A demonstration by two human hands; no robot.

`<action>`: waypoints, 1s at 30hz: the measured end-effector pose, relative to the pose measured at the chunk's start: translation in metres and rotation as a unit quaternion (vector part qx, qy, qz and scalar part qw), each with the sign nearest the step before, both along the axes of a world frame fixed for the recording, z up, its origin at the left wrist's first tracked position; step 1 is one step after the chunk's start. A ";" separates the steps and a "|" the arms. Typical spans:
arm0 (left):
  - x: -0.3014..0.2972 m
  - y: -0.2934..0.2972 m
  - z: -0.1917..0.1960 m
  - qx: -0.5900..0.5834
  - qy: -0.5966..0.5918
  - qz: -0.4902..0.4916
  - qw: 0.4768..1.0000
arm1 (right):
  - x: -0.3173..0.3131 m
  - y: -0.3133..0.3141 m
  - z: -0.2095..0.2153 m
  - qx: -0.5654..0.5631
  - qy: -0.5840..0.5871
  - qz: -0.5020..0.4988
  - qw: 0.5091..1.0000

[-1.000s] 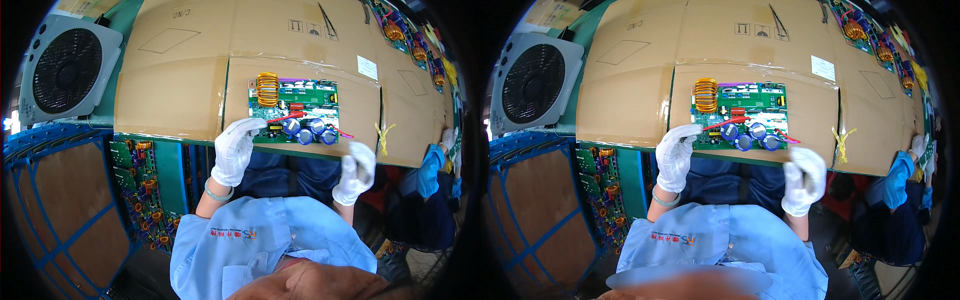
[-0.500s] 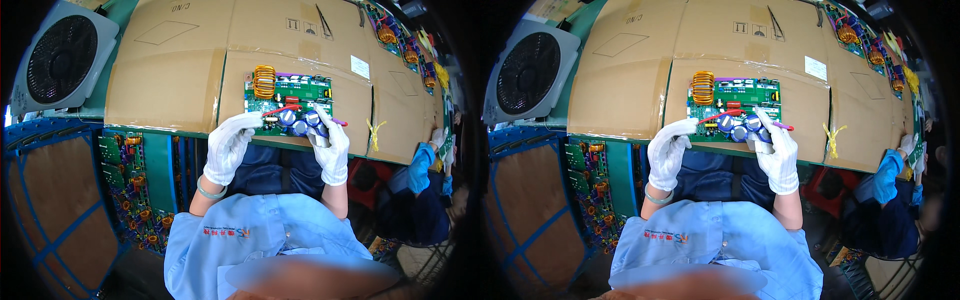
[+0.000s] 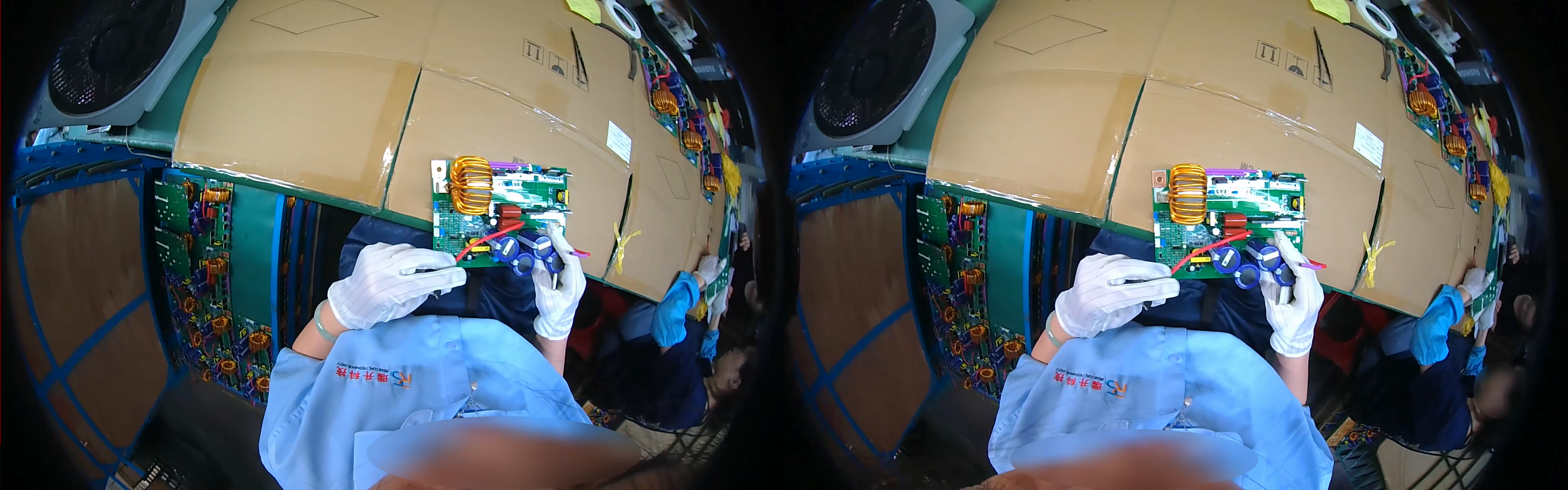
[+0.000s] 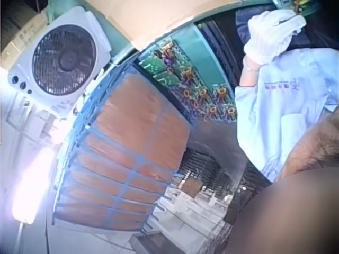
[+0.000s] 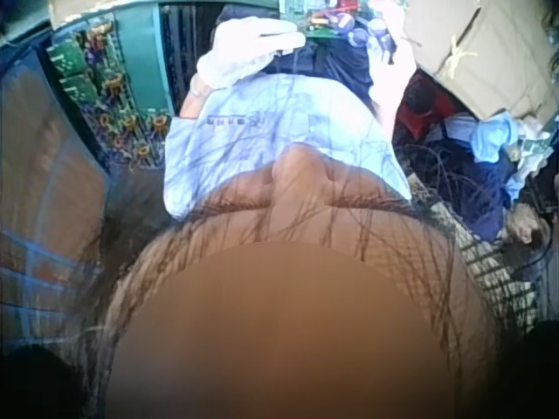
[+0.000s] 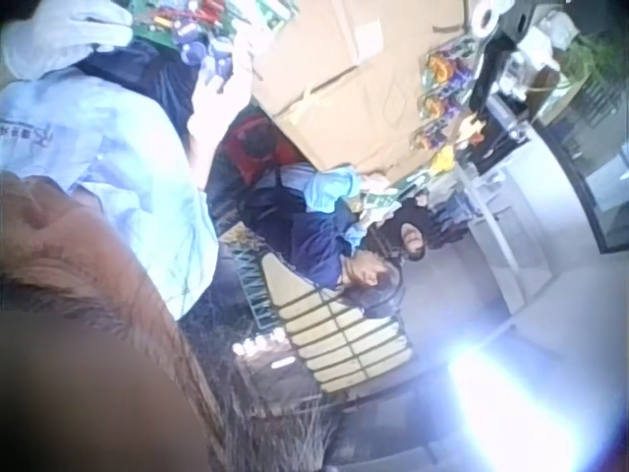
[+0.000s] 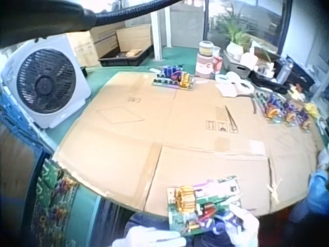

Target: The person puts on white gloves and picks up a green circuit board from a tray. They use a small metal scraper to clean the back surface of the board, removing white residue. The person then places the board back into the tray and repeats the process with another board.

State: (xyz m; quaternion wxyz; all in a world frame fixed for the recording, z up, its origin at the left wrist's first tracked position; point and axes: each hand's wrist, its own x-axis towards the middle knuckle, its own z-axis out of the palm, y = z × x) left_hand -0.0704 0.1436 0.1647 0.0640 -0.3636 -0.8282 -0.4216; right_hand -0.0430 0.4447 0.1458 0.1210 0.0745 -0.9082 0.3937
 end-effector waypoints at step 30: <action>-0.004 -0.018 -0.012 0.015 -0.046 0.005 0.999 | 0.003 -0.005 -0.007 -0.009 0.005 -0.040 0.999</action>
